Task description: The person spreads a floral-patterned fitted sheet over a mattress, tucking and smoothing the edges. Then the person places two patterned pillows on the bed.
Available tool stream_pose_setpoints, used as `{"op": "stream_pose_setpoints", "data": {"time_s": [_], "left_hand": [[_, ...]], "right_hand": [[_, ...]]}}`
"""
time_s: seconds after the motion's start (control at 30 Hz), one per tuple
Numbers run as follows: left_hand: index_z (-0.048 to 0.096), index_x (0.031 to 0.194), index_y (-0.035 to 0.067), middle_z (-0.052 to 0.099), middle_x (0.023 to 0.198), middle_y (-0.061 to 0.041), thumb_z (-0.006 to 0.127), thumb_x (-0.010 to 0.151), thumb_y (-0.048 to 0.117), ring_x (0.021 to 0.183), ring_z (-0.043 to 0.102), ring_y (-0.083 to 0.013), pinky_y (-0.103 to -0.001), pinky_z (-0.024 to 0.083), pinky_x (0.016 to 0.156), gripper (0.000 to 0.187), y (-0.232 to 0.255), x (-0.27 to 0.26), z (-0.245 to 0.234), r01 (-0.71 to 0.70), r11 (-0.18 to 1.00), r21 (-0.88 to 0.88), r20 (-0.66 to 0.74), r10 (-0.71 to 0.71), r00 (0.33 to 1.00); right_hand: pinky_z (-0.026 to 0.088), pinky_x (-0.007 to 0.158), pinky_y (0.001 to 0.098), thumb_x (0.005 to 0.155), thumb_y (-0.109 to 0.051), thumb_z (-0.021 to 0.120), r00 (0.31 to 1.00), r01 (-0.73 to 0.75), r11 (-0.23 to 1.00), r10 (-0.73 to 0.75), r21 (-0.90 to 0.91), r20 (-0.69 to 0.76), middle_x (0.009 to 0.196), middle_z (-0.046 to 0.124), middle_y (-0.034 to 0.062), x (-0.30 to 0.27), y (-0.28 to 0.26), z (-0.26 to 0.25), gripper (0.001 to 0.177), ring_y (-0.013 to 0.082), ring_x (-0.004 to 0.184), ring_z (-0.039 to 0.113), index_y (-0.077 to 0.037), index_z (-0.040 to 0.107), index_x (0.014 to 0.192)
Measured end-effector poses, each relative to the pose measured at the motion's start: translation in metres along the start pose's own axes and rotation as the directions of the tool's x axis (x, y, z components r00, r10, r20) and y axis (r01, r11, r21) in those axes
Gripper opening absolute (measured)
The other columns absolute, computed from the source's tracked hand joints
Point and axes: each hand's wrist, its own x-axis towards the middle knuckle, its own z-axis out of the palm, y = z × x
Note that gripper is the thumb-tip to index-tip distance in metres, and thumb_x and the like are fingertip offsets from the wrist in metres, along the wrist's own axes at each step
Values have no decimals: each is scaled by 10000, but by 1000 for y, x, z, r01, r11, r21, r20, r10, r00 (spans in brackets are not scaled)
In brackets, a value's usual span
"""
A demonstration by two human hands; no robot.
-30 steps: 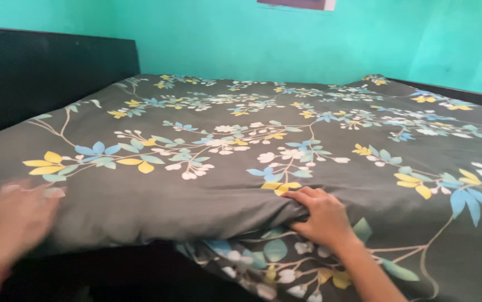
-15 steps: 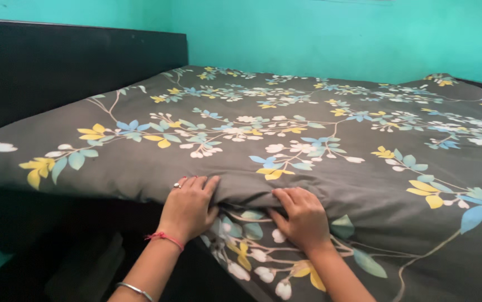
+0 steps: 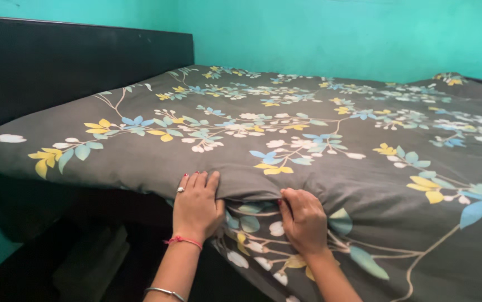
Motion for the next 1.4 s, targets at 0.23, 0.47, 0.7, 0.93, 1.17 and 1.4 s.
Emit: {"op": "stream_pose_setpoints", "data": {"time_s": [0.23, 0.47, 0.7, 0.93, 1.17, 1.4], "left_hand": [[603, 1291, 76, 622, 1233, -172, 719, 715, 417, 1219, 536, -338, -468, 323, 1129, 679, -1, 4, -16, -17, 998, -67, 27, 18, 999], [595, 1282, 77, 622, 1225, -169, 714, 716, 427, 1219, 529, -337, -478, 310, 1138, 676, -12, 0, -6, -84, 991, -106, -85, 75, 994], [599, 1279, 50, 632, 1233, -190, 757, 680, 492, 1205, 543, -335, -468, 336, 1101, 761, -18, -3, 10, -111, 992, -53, -116, 104, 988], [624, 1229, 10, 678, 1122, -146, 772, 691, 511, 1131, 597, -305, -430, 401, 1047, 750, -19, 4, 13, -116, 993, -10, -82, 115, 990], [639, 957, 92, 681, 903, -49, 759, 761, 451, 934, 647, -241, -402, 471, 936, 426, -22, 9, 2, -133, 991, -11, -53, 132, 990], [645, 1014, 75, 699, 1007, -87, 755, 748, 436, 1018, 646, -267, -406, 469, 959, 462, -23, 3, -1, -148, 989, -16, -83, 147, 986]], "right_hand": [[526, 862, 454, 891, -192, 712, 993, -112, 994, 112, 15, 25, 932, 724, 82, 6, -10, -2, 186, 336, 959, 693, -78, 643, 1020], [539, 889, 422, 998, -106, 571, 969, -215, 972, 224, 91, -107, 1032, 745, 89, -3, -21, 6, 69, 329, 1020, 716, -66, 609, 1039], [450, 1049, 548, 737, -167, 775, 999, -4, 998, 2, -70, -41, 1115, 633, 144, -8, -30, 5, 384, 389, 1138, 621, -76, 585, 1059], [387, 1116, 625, 795, -132, 764, 994, 70, 956, -91, -286, -63, 1170, 553, 161, -18, -40, 17, 296, 413, 1250, 573, -131, 622, 1054], [497, 956, 463, 806, -210, 810, 992, -56, 944, 16, -326, -122, 1115, 603, 81, -23, -39, -11, 228, 338, 1163, 603, -126, 712, 994], [479, 847, 423, 817, -161, 794, 995, 52, 929, -78, -366, -57, 1031, 645, 54, -35, -22, -30, 213, 286, 990, 629, -120, 666, 981]]}}
